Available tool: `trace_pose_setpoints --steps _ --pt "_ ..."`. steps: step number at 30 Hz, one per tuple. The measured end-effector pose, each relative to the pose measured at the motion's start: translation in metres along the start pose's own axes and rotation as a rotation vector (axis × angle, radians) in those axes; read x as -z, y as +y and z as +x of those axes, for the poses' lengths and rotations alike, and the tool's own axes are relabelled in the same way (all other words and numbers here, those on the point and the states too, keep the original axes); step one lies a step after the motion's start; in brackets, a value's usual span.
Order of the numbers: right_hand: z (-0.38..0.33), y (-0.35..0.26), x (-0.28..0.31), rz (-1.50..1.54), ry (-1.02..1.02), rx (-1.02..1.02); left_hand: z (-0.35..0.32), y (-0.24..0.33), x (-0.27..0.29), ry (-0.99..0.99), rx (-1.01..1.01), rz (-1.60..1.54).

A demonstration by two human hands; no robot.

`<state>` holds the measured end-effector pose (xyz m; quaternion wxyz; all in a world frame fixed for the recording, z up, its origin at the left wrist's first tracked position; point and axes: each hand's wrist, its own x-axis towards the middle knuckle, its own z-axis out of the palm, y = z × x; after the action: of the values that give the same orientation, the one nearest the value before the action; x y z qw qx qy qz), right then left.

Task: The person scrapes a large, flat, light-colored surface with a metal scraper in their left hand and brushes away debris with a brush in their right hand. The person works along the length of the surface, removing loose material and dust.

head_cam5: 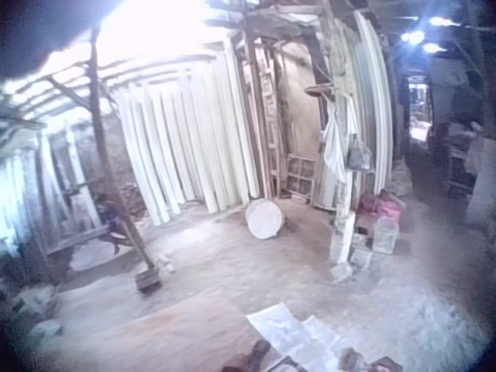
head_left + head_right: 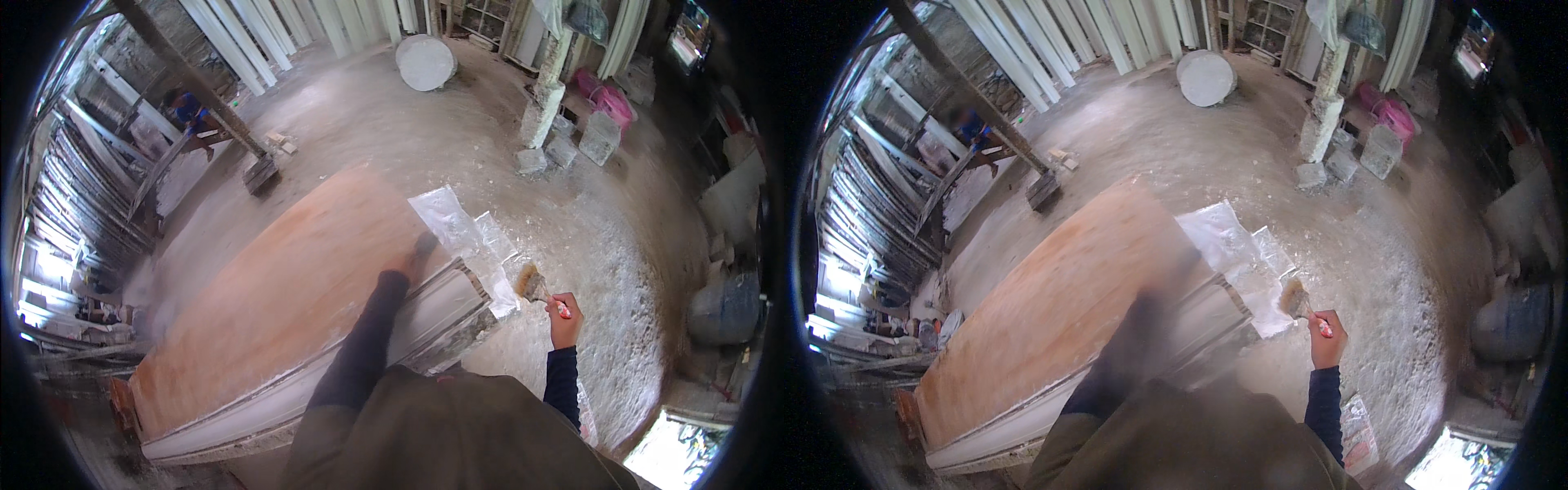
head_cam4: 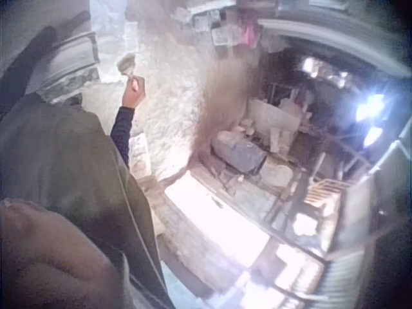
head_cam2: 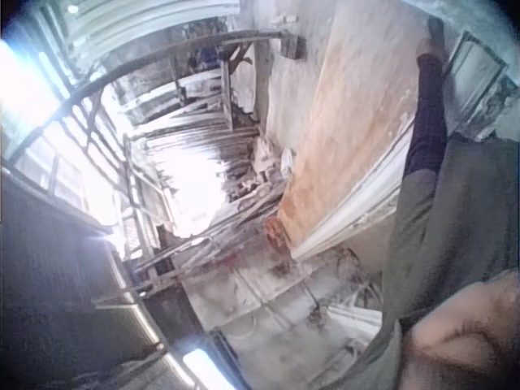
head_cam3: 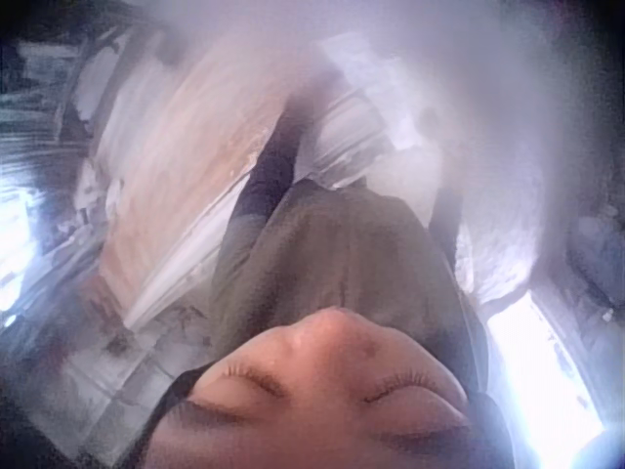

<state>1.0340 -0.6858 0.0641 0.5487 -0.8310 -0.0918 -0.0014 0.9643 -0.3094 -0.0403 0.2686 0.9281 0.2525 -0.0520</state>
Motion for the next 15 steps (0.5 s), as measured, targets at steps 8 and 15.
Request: trace_pose_setpoints --steps 8,15 --pt "0.005 -0.041 -0.029 0.284 -0.074 -0.044 -0.045 0.035 0.052 0.162 -0.159 -0.428" --pt "0.022 -0.089 -0.177 0.353 -0.484 0.355 -0.228 -0.088 0.071 0.272 0.233 -0.465"
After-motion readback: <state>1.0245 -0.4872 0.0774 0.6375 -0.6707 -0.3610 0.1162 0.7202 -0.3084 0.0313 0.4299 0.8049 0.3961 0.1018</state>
